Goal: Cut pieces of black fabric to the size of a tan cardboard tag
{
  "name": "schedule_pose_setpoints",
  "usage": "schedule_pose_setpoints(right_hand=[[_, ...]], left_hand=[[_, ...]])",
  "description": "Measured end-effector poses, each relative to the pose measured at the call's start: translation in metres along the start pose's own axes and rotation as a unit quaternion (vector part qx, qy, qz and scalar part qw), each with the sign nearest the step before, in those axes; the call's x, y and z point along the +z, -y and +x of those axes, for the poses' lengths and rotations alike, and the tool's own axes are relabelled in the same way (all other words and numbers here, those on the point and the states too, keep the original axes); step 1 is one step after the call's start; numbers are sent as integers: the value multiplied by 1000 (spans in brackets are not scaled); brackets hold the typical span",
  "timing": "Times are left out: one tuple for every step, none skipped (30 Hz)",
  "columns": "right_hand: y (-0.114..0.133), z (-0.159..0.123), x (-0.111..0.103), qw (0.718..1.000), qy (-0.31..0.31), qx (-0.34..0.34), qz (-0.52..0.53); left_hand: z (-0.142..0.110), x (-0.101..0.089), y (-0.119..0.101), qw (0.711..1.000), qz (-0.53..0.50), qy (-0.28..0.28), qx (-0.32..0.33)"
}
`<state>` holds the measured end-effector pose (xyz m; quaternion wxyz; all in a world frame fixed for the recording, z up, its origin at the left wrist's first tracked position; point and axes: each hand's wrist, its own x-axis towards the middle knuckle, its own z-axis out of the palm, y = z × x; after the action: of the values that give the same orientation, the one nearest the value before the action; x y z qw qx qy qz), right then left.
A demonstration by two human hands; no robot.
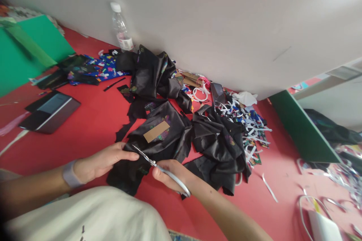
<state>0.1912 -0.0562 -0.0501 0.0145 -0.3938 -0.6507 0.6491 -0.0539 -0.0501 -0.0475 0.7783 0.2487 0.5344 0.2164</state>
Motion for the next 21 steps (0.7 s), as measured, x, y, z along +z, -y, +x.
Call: schedule_pose_setpoints(right_hand=[[1, 1, 0, 1000, 2, 5, 2], [2, 1, 0, 1000, 2, 9, 3], [2, 2, 0, 1000, 0, 13, 5], [2, 2, 0, 1000, -1, 16, 8], [2, 3, 0, 1000, 0, 18, 11], [1, 3, 0, 1000, 1, 20, 13], [1, 3, 0, 1000, 3, 21, 15], [0, 3, 0, 1000, 3, 23, 16], [0, 4, 0, 1000, 4, 24, 17], [-1, 4, 0, 1000, 4, 25, 17], [-1, 5, 0, 1000, 4, 25, 17], [-1, 5, 0, 1000, 4, 24, 17], [-1, 6, 0, 1000, 4, 24, 19], [-1, 7, 1, 999, 5, 26, 22], [-1, 8, 1, 999, 7, 29, 26], [-1, 8, 1, 999, 10, 35, 32], [-1, 9, 1, 998, 12, 40, 39], [-1, 10, 1, 998, 13, 43, 43], [-1, 10, 1, 998, 13, 43, 46], [0, 10, 1, 998, 11, 39, 45], [0, 10, 1, 999, 8, 32, 41]], left_hand=[[1, -1, 1, 1000, 2, 1, -1], [1, -1, 1, 1000, 4, 3, -1], [1, -2, 2, 1000, 5, 5, -2], [1, -2, 2, 1000, 5, 6, -2], [1, -2, 2, 1000, 3, 6, -2], [0, -1, 2, 1000, 0, 6, -1], [0, -1, 1, 1000, -3, 7, -1], [-1, -1, 1, 1000, -5, 7, -1], [-1, 0, 1, 1000, -8, 8, -2], [-2, 0, 0, 1000, -9, 8, -3], [-2, 0, 0, 1000, -10, 9, -3], [-2, 1, 0, 1000, -10, 10, -2], [-2, 1, 0, 1000, -10, 12, -2], [-1, 1, 0, 1000, -10, 14, -1], [-1, 1, 0, 1000, -10, 17, 0], [0, 0, 0, 1000, -10, 19, 0], [0, 0, 0, 1000, -10, 21, 0], [0, 0, 0, 1000, -10, 22, -1], [1, 0, 1, 1000, -11, 24, 0], [1, 0, 1, 1000, -12, 25, -1], [1, 0, 1, 1000, -13, 26, -1]])
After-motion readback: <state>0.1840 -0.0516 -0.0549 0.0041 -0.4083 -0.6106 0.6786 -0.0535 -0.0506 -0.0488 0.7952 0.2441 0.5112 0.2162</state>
